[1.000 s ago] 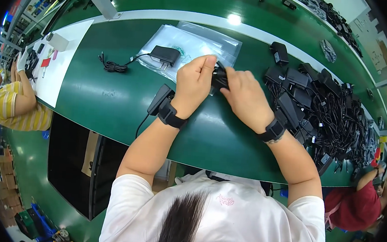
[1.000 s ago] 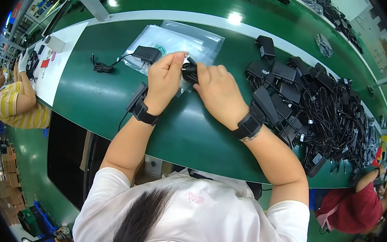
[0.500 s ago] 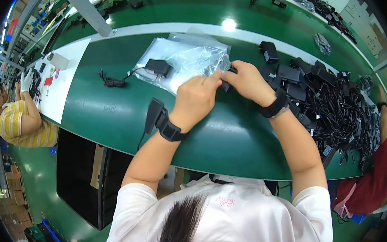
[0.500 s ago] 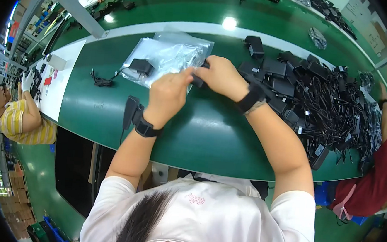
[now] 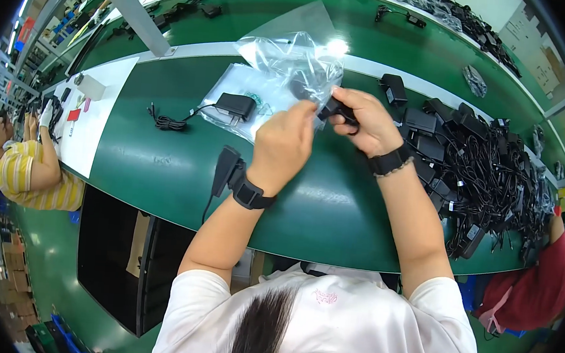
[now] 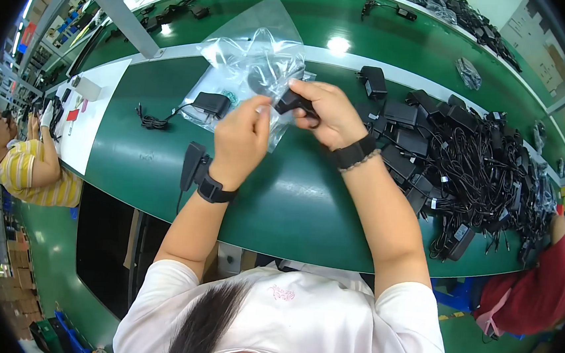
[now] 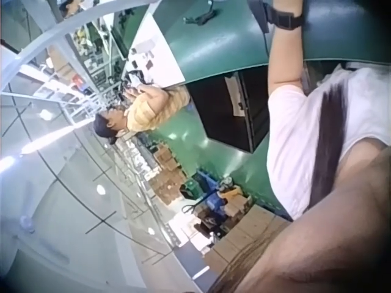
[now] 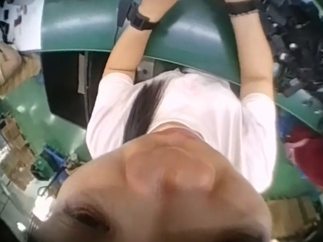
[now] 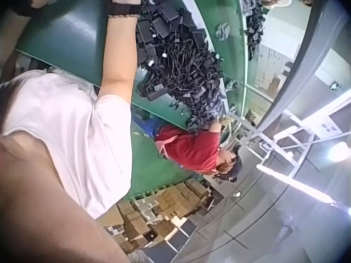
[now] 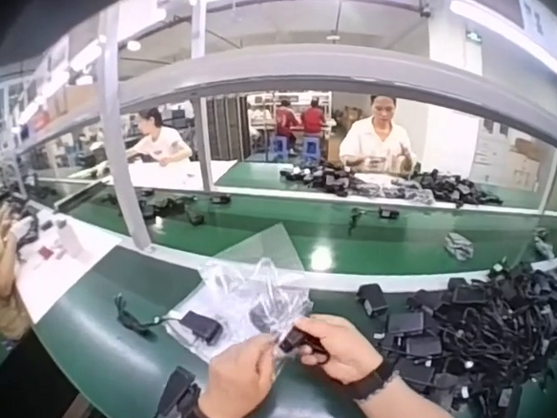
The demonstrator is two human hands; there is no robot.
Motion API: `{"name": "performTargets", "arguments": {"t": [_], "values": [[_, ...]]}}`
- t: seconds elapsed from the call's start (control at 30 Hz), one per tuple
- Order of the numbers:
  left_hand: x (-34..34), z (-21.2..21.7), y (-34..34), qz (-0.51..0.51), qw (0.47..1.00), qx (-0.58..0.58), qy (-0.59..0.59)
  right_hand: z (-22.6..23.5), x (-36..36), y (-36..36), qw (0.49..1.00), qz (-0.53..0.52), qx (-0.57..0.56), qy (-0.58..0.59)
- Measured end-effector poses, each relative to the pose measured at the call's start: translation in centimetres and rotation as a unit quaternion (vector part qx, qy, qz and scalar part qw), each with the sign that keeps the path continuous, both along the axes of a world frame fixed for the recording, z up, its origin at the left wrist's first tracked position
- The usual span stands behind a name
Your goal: The person picks up a power adapter and wraps its cord around the body by hand. They then slide the adapter into a plastic bag and place it on the table.
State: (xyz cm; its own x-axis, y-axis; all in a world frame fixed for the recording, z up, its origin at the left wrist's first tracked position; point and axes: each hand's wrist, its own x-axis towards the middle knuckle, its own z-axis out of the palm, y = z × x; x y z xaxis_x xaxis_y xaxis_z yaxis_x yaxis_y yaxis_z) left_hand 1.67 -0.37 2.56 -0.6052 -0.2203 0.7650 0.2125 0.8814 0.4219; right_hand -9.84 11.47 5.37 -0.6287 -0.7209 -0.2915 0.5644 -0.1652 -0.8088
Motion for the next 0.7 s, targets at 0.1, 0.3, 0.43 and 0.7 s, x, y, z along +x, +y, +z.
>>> {"name": "performTargets", "arguments": {"t": [0.1,0.3,0.43,0.7], "values": [[0.0,-0.2,-1.6,0.054,0.996,-0.026,-0.069,0.6,-0.2,0.4,0.989,0.012,0.067,0.134],[0.3,-0.4,-1.4,0.108,0.987,0.026,-0.114,-0.3,-0.4,0.7,0.988,0.065,0.092,0.102],[0.2,-0.6,-2.5,0.059,0.992,0.056,-0.101,0.1,-0.8,1.2,0.983,0.050,0.122,0.124],[-0.5,-1.7,-2.8,0.077,0.988,0.133,-0.027,-1.3,0.1,1.2,0.999,0.039,0.028,0.008]]}}
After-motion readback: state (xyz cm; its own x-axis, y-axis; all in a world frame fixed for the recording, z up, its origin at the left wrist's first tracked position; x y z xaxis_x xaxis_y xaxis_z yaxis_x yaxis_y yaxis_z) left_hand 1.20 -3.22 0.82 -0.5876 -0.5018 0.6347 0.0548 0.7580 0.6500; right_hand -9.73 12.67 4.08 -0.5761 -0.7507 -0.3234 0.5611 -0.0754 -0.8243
